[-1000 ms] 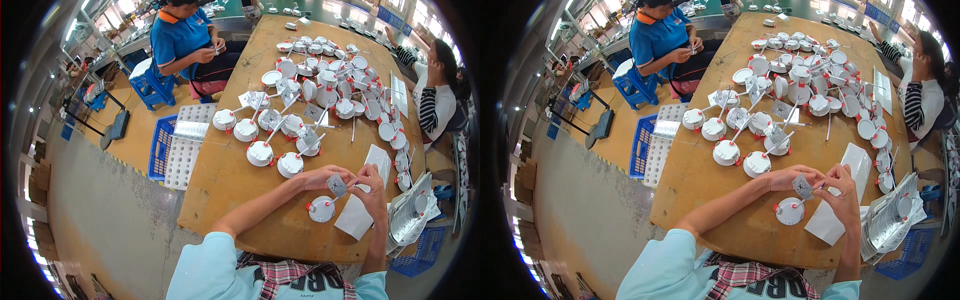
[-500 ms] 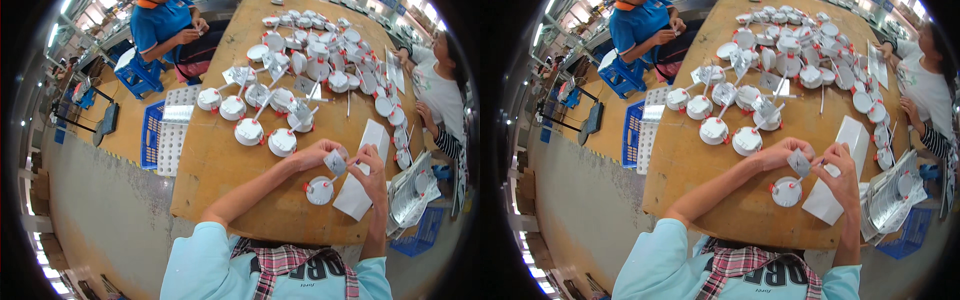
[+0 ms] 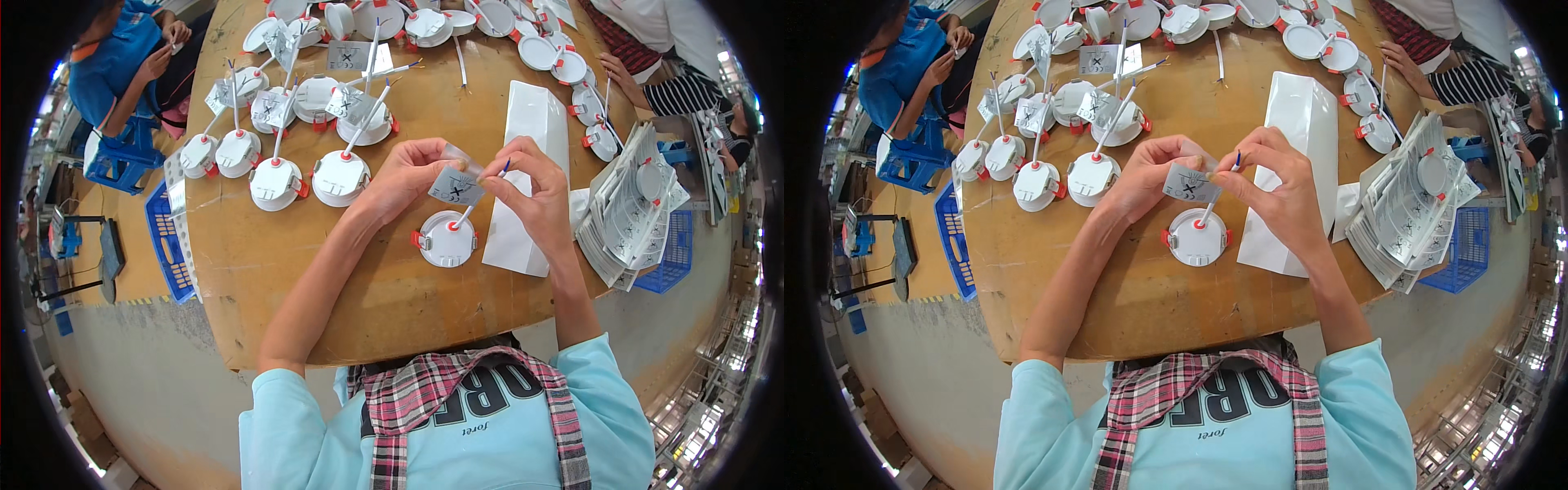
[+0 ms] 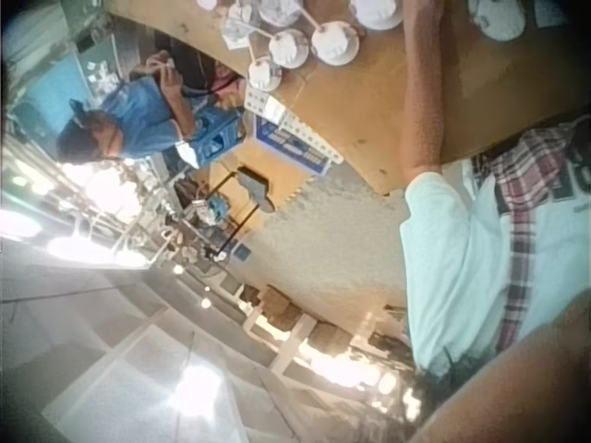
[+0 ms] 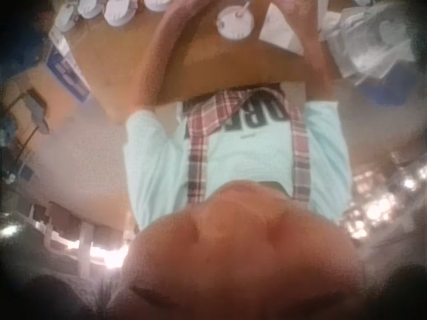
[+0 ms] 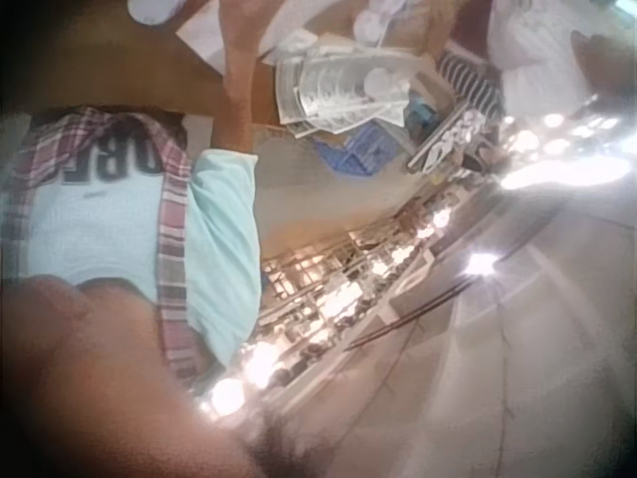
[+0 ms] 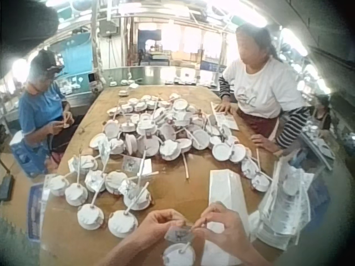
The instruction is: Apply adhesive and stickers to the components of LED ceiling lights on an assembly line.
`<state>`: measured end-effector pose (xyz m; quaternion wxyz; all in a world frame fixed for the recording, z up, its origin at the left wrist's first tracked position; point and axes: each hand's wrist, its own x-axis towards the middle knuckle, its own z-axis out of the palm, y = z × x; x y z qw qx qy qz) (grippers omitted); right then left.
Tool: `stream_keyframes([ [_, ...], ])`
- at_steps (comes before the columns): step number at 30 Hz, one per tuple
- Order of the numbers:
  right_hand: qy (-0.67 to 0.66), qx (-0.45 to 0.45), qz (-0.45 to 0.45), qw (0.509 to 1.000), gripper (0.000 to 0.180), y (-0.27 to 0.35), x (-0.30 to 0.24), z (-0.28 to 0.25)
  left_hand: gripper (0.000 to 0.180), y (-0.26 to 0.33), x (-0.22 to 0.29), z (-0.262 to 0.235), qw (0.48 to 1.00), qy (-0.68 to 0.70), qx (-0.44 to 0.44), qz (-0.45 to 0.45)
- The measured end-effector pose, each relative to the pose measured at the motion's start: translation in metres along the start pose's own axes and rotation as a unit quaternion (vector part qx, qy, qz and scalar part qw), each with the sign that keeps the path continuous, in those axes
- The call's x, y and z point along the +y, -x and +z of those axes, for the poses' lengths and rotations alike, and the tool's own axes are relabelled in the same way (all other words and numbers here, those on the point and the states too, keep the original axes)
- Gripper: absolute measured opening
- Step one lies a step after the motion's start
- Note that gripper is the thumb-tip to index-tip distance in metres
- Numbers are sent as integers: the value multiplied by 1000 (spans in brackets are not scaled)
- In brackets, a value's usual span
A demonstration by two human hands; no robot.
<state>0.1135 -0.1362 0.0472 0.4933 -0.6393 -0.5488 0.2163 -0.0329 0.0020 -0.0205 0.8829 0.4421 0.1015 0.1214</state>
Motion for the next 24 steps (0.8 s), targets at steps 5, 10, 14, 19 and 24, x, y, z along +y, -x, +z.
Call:
stream_keyframes([
  [5, -29, 9, 40, 999, 11, -1, 2, 6, 15, 6, 0, -1, 999, 11, 32, 12],
  [10, -39, 22, 83, 996, 12, -1, 1, 11, 17, 4, -1, -4, 998, -13, 51, 47],
  [14, -55, 37, 122, 990, 13, 0, 2, 9, 19, 6, 2, -7, 997, -12, 60, 44],
  [19, -77, 43, 122, 989, 14, 2, 7, 9, 18, 7, 5, -1, 992, -53, 99, 51],
  [24, -80, 41, 148, 985, 15, 2, 7, 8, 19, 9, 7, 5, 987, -96, 110, 62],
])
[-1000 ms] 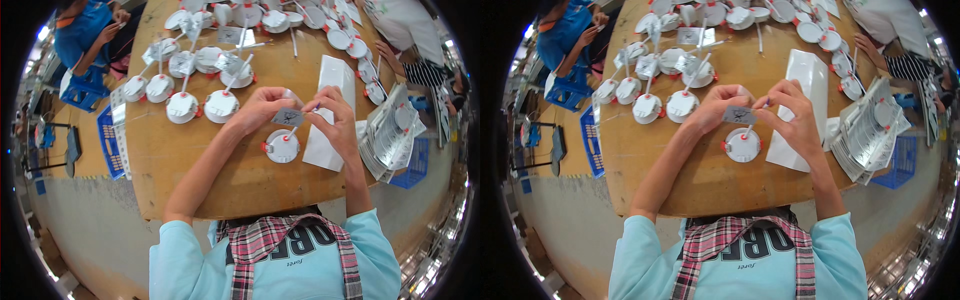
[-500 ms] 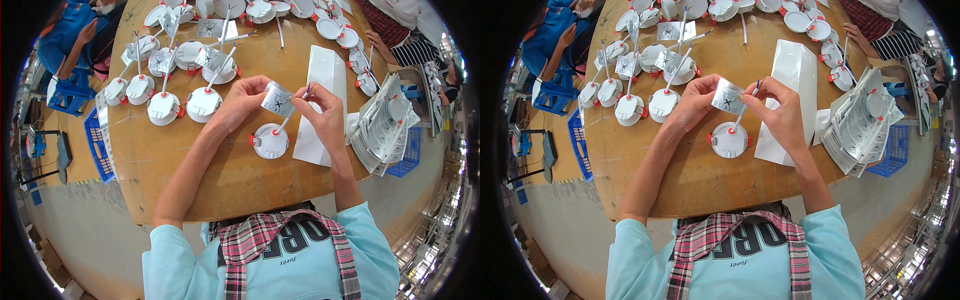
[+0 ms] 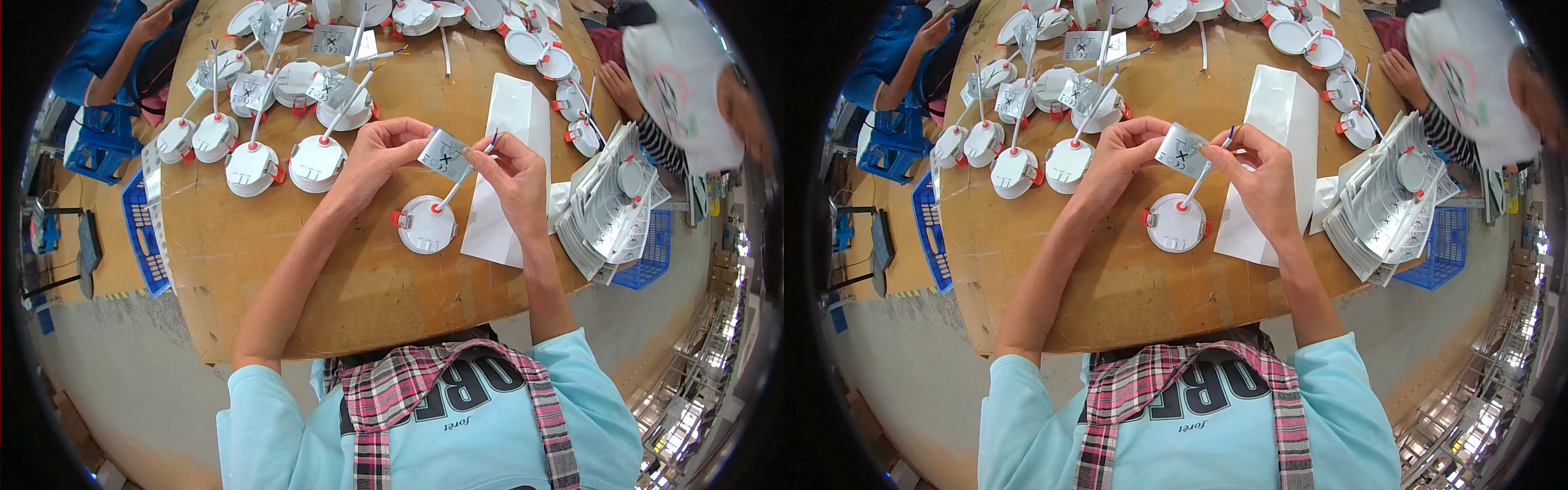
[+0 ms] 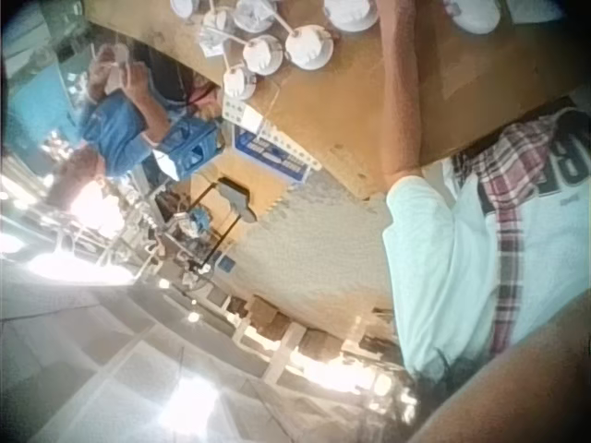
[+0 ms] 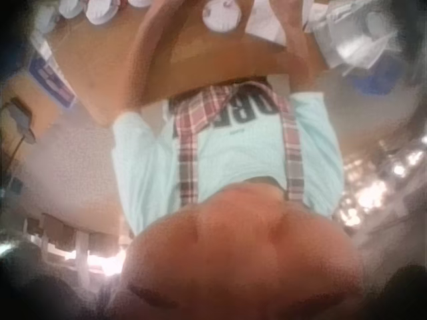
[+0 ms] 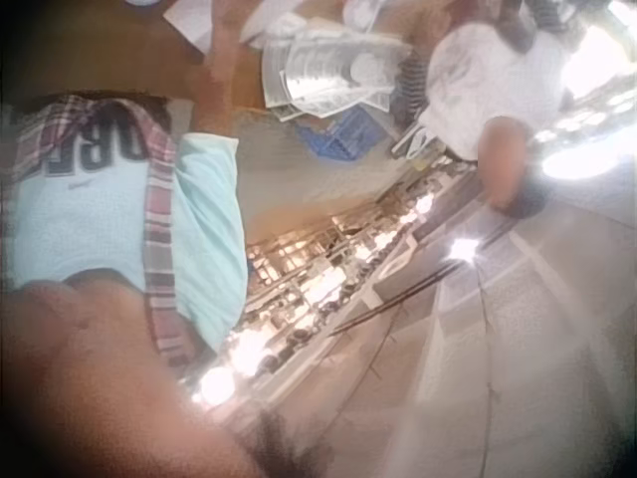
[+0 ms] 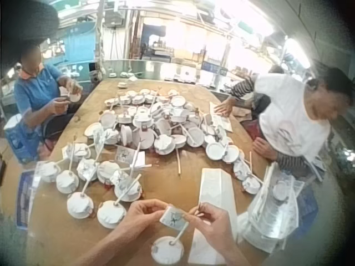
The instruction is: Apply adhesive and stickers to the components of LED ceiling lights on an assembly line.
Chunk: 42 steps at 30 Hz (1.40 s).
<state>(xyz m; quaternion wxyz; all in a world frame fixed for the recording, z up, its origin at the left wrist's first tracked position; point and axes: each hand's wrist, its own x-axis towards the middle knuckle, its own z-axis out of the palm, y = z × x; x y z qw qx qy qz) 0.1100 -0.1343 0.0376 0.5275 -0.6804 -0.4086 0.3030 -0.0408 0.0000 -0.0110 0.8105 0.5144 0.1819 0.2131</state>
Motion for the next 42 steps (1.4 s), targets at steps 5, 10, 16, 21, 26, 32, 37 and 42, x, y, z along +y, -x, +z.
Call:
stream_keyframes([
  [5, 14, -5, 7, 1000, 16, -1, 0, -1, 23, 2, 5, 0, 999, -24, -20, 5],
  [10, 23, -9, 8, 1000, 16, -2, -1, 0, 26, 2, 6, -2, 999, -40, -26, 3],
  [16, 20, -11, 7, 1000, 15, -3, 1, -2, 28, 0, 11, -1, 997, -70, -36, 14],
  [21, 35, -16, 6, 999, 14, -4, 1, -2, 28, 1, 11, -2, 997, -69, -39, 6],
  [26, 41, -20, 7, 999, 14, -5, -1, -2, 28, -1, 18, -3, 996, -73, -53, -7],
  [32, 4, -44, 5, 999, 13, -8, 5, -8, 28, -4, 20, -3, 995, -69, -64, -17],
  [37, -11, -53, 9, 998, 12, -10, 8, -10, 28, -6, 19, -5, 995, -76, -64, -13],
  [42, -90, -124, -75, 985, 11, -15, 17, -14, 28, -7, 16, -9, 995, -65, -69, -25],
])
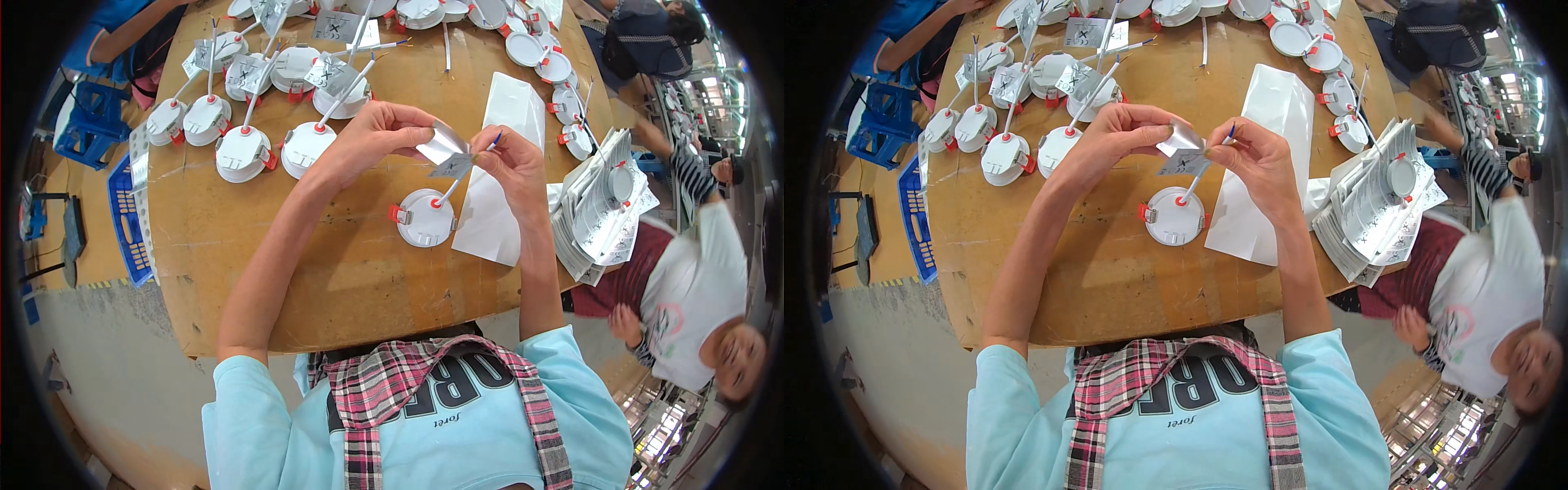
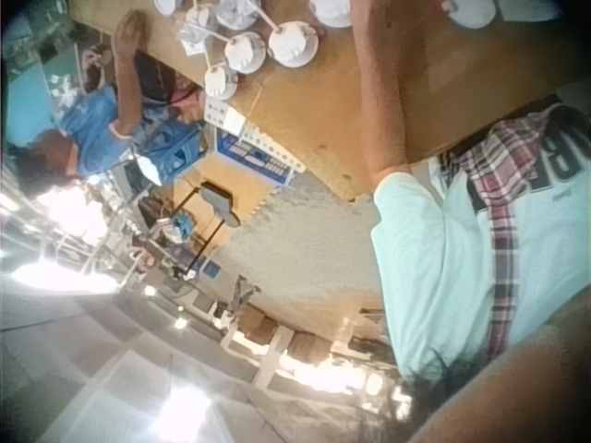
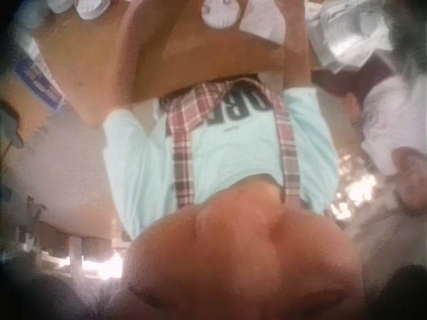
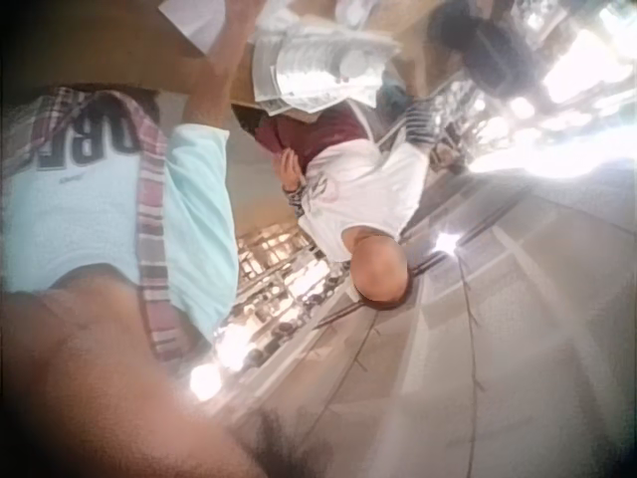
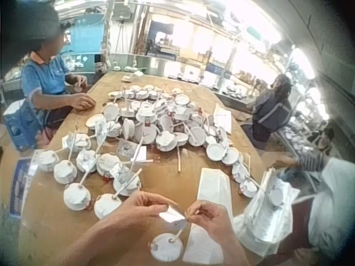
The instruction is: Apply adhesive and stickers to the components of LED ceiling lights on an assembly line.
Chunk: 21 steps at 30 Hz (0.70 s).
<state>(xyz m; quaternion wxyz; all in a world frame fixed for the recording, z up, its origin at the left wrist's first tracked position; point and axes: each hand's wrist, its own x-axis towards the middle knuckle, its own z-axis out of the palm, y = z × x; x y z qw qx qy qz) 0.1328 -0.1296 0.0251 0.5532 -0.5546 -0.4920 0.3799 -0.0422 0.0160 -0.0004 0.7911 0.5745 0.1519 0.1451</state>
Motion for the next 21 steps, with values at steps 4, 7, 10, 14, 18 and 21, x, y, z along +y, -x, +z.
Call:
stream_keyframes([
  [4, -1, 9, 14, 1000, 11, 1, -2, -2, 29, 1, 3, 4, 1000, -19, 22, 11],
  [7, 45, 27, 59, 997, 10, 0, -6, -3, 29, 4, 8, 7, 999, -31, 34, 23],
  [10, 56, 33, 91, 994, 10, -1, -7, -2, 31, 6, 12, 9, 998, -44, 42, 31],
  [14, 62, 9, -50, 997, 9, -3, -6, 0, 32, 4, 6, 7, 998, -36, 35, 30],
  [18, 37, -1, -81, 996, 8, -3, -2, 0, 32, 2, 5, 7, 999, -33, 29, 28],
  [21, 63, 14, -42, 997, 9, -3, -6, -1, 32, 3, 6, 7, 998, -39, 28, 31],
])
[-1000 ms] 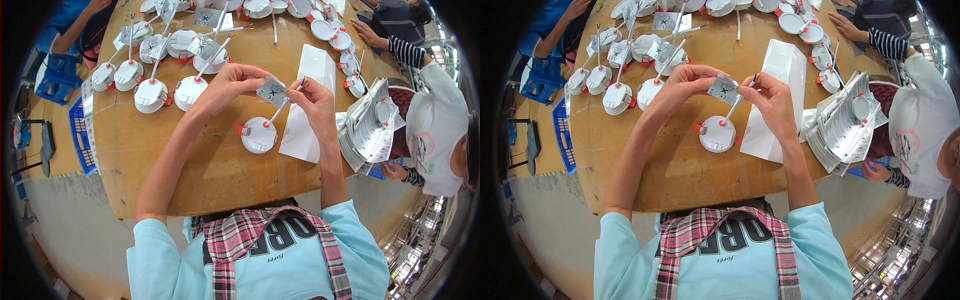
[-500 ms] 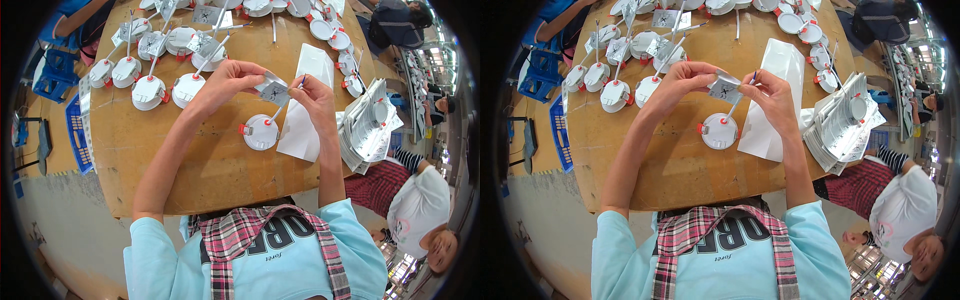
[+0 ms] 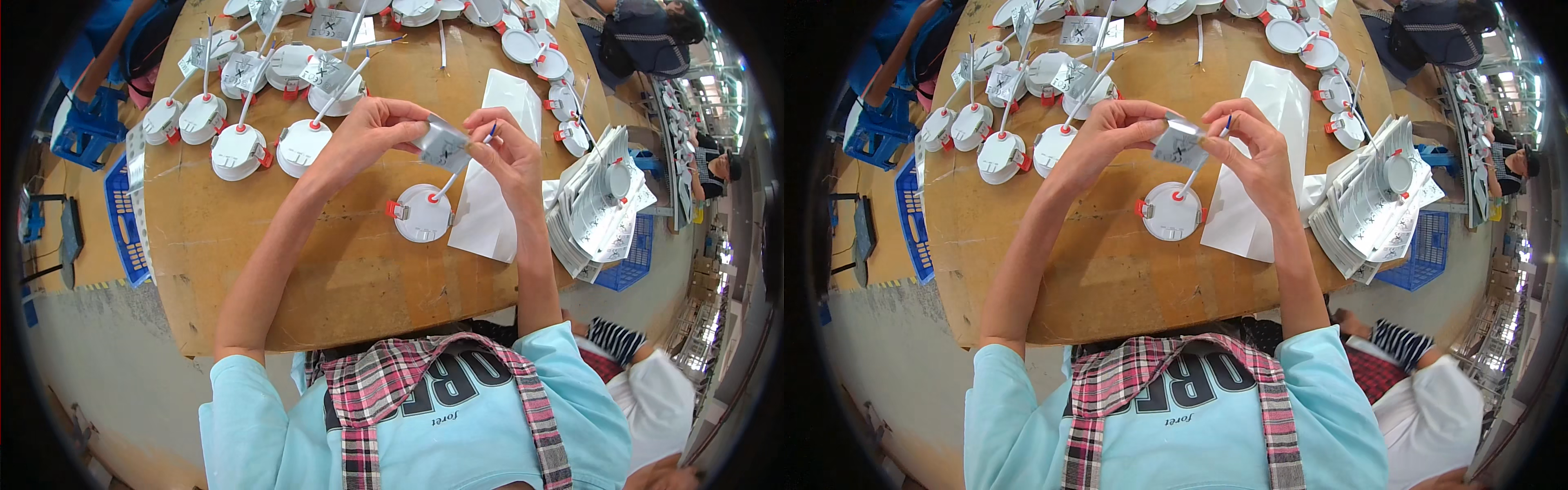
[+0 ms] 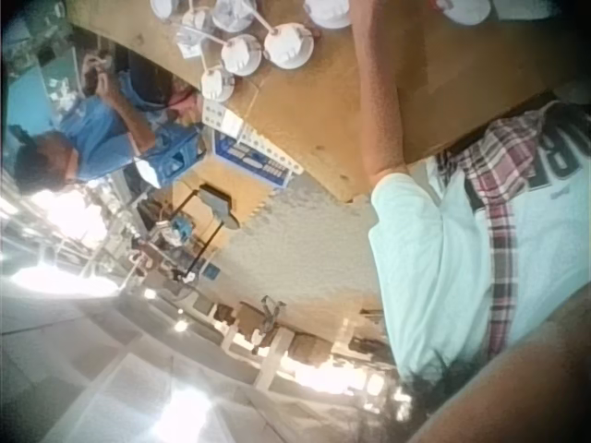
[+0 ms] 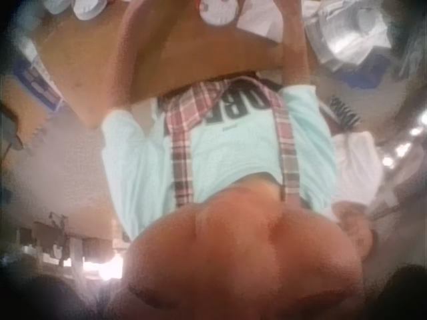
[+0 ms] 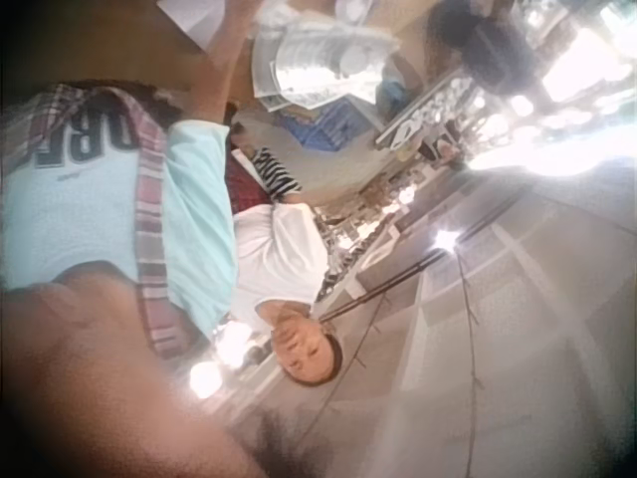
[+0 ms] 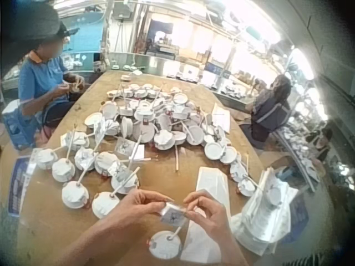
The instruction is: Apply adhesive and stickers to the components of LED ceiling lights on an assembly line.
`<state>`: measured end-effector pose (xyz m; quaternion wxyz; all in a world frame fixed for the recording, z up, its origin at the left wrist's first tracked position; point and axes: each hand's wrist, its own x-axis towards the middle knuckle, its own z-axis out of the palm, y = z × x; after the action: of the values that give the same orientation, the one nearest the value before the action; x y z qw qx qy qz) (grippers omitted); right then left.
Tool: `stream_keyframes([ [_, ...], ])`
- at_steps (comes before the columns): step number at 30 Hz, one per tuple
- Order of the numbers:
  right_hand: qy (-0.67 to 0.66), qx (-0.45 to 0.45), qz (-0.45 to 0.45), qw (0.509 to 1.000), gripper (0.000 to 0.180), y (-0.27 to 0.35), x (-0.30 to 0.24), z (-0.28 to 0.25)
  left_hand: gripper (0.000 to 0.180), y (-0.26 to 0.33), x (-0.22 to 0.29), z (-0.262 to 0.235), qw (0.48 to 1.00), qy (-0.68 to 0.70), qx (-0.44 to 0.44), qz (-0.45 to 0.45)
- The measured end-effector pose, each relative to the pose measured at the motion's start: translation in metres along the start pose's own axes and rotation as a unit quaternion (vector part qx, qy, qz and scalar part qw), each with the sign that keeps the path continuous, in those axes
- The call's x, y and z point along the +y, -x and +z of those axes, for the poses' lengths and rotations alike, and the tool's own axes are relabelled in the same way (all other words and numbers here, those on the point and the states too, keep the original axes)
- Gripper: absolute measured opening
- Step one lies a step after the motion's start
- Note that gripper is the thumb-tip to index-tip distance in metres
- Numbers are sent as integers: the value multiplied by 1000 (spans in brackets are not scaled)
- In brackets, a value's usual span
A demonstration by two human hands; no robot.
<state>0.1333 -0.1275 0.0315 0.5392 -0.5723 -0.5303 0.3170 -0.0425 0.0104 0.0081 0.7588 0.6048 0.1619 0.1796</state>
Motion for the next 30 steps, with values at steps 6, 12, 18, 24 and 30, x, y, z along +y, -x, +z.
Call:
stream_keyframes([
  [6, 44, 27, 107, 993, 16, -1, 0, 2, 31, 0, 4, 2, 1000, -19, 2, -4],
  [12, 74, 40, 125, 989, 20, -1, -2, 4, 27, 1, 5, 4, 1000, -23, 11, 6],
  [18, 17, 37, 116, 992, 19, 0, 6, 2, 28, 0, -1, 1, 1000, -8, 15, -11],
  [24, 24, 37, 129, 991, 19, 0, 6, 2, 29, 0, 1, 2, 1000, -13, 7, -16],
  [30, 30, 49, 141, 988, 22, -1, 9, 3, 29, 0, 0, 3, 1000, -19, 6, -13],
])
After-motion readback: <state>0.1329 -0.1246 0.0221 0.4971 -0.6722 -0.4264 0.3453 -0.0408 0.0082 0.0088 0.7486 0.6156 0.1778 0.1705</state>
